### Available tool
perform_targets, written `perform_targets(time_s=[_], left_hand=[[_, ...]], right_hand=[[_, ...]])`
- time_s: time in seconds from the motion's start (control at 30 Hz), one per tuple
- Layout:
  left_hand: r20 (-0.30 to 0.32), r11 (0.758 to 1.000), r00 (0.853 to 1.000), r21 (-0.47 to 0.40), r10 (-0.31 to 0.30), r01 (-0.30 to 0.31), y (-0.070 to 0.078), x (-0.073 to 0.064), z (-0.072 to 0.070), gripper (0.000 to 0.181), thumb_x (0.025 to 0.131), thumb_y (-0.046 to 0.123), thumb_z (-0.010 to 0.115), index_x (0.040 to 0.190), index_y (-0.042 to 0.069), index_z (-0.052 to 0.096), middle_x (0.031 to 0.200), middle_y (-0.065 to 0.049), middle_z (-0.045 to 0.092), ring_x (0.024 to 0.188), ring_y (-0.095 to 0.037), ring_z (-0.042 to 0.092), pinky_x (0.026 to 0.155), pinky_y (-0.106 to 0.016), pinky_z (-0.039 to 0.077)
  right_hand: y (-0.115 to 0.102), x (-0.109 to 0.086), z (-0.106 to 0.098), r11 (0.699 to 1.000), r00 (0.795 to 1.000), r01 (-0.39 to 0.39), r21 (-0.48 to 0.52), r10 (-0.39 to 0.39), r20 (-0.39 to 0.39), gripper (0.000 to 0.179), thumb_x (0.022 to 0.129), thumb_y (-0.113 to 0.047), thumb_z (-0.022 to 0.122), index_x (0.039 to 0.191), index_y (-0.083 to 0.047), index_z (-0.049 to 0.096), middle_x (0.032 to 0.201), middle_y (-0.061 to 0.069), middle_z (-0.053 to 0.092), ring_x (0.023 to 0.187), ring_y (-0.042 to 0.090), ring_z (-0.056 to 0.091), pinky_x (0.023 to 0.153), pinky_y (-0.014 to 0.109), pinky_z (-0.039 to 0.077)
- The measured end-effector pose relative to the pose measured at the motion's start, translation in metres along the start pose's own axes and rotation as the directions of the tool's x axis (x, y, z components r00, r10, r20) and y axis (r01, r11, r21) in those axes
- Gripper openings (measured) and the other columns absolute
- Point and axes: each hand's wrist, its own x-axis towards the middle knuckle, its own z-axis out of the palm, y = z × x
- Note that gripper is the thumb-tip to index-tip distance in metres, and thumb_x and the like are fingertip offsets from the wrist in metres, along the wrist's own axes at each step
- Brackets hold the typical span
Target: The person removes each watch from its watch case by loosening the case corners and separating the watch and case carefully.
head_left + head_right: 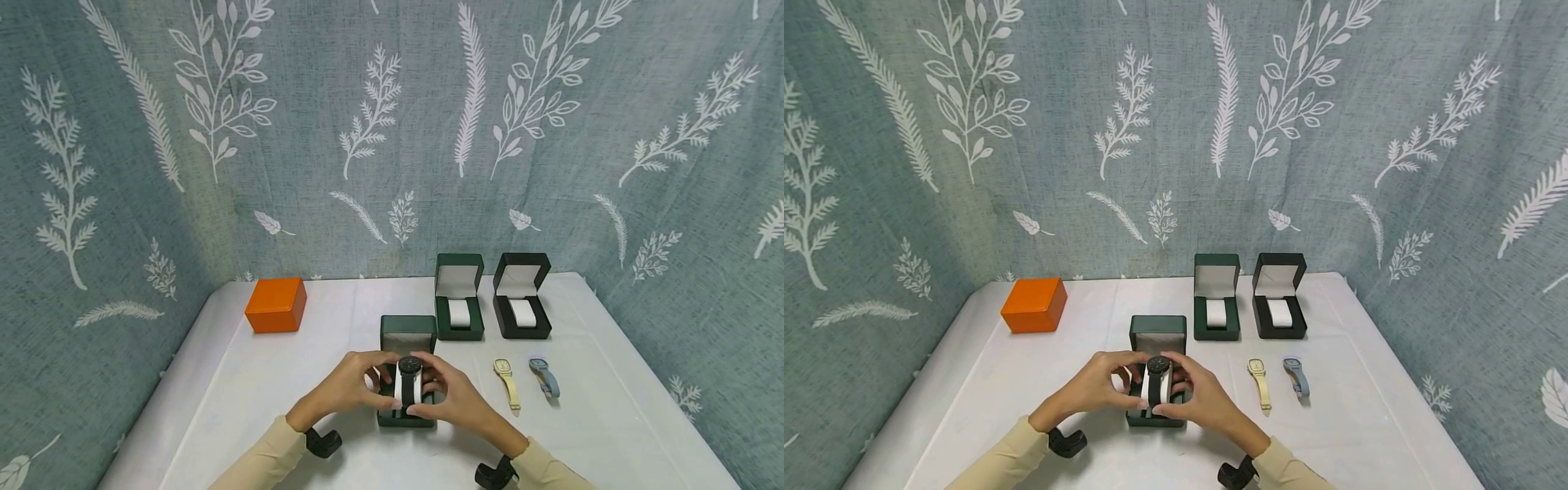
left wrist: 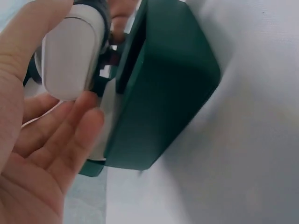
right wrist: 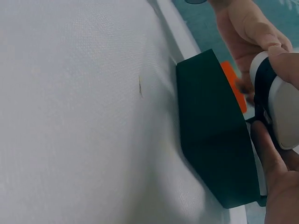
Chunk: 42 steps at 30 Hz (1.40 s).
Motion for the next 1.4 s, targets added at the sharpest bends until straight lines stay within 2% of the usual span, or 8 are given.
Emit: perform_targets(time_s=[0.17,0.33,0.6,0.83,1.2,1.4], left_hand=[[0.0,0.994,1.0,-0.112,-0.015,0.015,-0.0031,0.0,0.002,0.067,0.079,0.033,0.092,0.138,0.017,0.063,0.115,0.003,0.069,0.098,-0.013,0.069,0.089,-0.031,0.058],[-0.022,0.986,0.999,-0.164,-0.043,0.039,-0.0027,-0.0005,0.0033,0.065,0.078,0.031,0.092,0.135,0.018,0.064,0.116,0.003,0.065,0.101,-0.015,0.069,0.093,-0.031,0.057],[-0.025,0.991,0.999,-0.124,-0.044,0.041,-0.0012,0.0002,0.0034,0.064,0.078,0.035,0.092,0.134,0.017,0.065,0.111,0.005,0.064,0.097,-0.013,0.07,0.091,-0.034,0.057],[-0.045,0.999,0.999,-0.048,-0.021,0.019,-0.0024,0.0006,0.0041,0.065,0.079,0.037,0.091,0.134,0.013,0.066,0.111,0.008,0.063,0.096,-0.012,0.07,0.087,-0.033,0.058],[-0.075,0.997,0.997,-0.081,-0.015,0.008,0.0016,0.0007,0.0074,0.063,0.077,0.034,0.093,0.133,0.017,0.067,0.11,0.003,0.064,0.094,-0.017,0.069,0.088,-0.035,0.058],[-0.069,0.995,0.997,-0.097,-0.016,0.01,0.0054,0.0001,0.0078,0.061,0.079,0.034,0.092,0.132,0.019,0.066,0.11,0.006,0.063,0.093,-0.016,0.069,0.087,-0.037,0.059]], right_hand=[[-0.0006,0.0011,0.0004,1.0,1.0,-0.012,0.014,0.012,-0.016,0.088,0.083,-0.017,0.089,0.155,-0.005,0.04,0.136,0.014,0.054,0.107,0.023,0.064,0.09,0.033,0.058],[-0.0025,0.0021,0.0009,1.0,1.0,-0.003,0.01,0.003,-0.011,0.09,0.083,-0.018,0.089,0.157,-0.008,0.038,0.136,0.015,0.055,0.105,0.024,0.065,0.09,0.034,0.058],[-0.0014,0.0021,0.0019,1.0,1.0,0.0,-0.007,0.0,-0.017,0.09,0.082,-0.019,0.09,0.156,-0.015,0.04,0.133,0.009,0.057,0.105,0.022,0.065,0.091,0.032,0.057],[-0.0006,0.0026,0.0022,0.999,1.0,0.018,0.032,-0.018,-0.011,0.087,0.083,-0.016,0.089,0.155,-0.014,0.041,0.135,0.013,0.055,0.107,0.025,0.065,0.091,0.034,0.058],[-0.0029,0.0041,0.0025,0.998,0.999,-0.054,0.043,0.054,0.003,0.091,0.083,-0.019,0.089,0.157,-0.007,0.037,0.144,0.015,0.051,0.108,0.021,0.066,0.092,0.032,0.057],[-0.0046,0.0038,0.001,0.988,0.996,-0.078,0.136,0.073,0.041,0.09,0.084,-0.014,0.088,0.157,-0.006,0.035,0.151,0.019,0.045,0.11,0.025,0.069,0.088,0.036,0.059]])
